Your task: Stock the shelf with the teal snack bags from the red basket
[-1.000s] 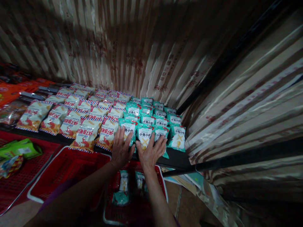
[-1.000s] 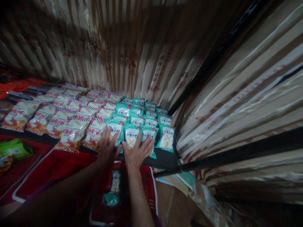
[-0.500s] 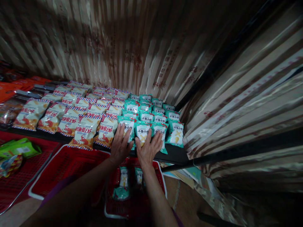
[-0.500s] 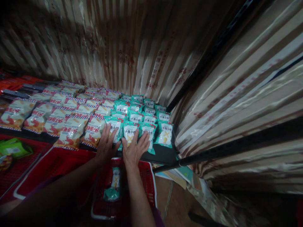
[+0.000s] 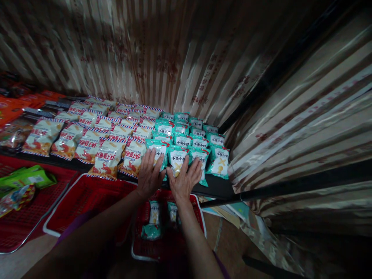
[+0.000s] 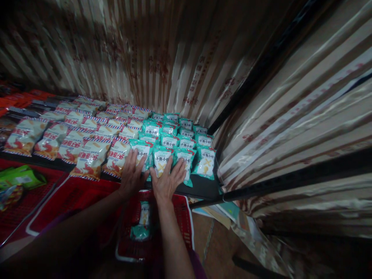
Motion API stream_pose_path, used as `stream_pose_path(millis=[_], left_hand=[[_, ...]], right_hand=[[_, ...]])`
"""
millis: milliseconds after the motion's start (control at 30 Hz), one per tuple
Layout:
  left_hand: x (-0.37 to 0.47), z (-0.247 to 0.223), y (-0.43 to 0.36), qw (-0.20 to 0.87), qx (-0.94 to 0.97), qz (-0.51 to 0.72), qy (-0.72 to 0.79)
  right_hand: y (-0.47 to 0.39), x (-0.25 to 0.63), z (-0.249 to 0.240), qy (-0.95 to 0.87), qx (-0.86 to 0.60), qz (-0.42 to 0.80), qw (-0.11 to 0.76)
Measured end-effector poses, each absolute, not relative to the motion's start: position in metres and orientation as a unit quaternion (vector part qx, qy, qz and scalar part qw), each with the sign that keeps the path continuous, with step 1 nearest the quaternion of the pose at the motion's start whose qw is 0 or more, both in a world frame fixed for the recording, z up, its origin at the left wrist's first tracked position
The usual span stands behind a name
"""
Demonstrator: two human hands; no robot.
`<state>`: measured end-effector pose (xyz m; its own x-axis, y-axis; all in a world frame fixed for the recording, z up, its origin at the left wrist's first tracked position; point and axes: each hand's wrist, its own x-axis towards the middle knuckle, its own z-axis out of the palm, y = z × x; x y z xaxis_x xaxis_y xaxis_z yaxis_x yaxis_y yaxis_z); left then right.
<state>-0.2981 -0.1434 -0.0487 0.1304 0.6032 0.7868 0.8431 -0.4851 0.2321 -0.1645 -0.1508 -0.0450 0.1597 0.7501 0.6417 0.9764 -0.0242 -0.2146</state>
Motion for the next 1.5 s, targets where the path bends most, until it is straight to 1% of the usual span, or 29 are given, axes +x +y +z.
stream_pose_path(millis=[433, 667, 933, 1133, 1267, 1500], left_hand=[[-0.302, -0.051, -0.146, 0.12, -0.751, -0.452, -0.466], [-0.303, -0.053, -0.147, 0.113, -0.758, -0.43, -0.478], [-0.304, -0.052, -0.148, 0.126, -0.759, -0.43, -0.473], [-0.306, -0.05, -0.152, 0.108, -0.765, -0.425, -0.471], [-0.308, -0.05, -0.154, 0.109, -0.769, -0.428, -0.463], [-0.307, -0.051, -0.156, 0.093, -0.784, -0.419, -0.448]], right_hand=[[-0.166, -0.16, -0.045, -0.641, -0.687, -0.169, 0.297], [-0.171, -0.152, -0.049, -0.658, -0.674, -0.144, 0.303], [-0.174, -0.134, -0.046, -0.627, -0.7, -0.146, 0.309], [-0.178, -0.126, -0.046, -0.623, -0.706, -0.138, 0.306], [-0.18, -0.125, -0.044, -0.642, -0.685, -0.149, 0.31], [-0.182, -0.138, -0.046, -0.707, -0.602, -0.189, 0.318]])
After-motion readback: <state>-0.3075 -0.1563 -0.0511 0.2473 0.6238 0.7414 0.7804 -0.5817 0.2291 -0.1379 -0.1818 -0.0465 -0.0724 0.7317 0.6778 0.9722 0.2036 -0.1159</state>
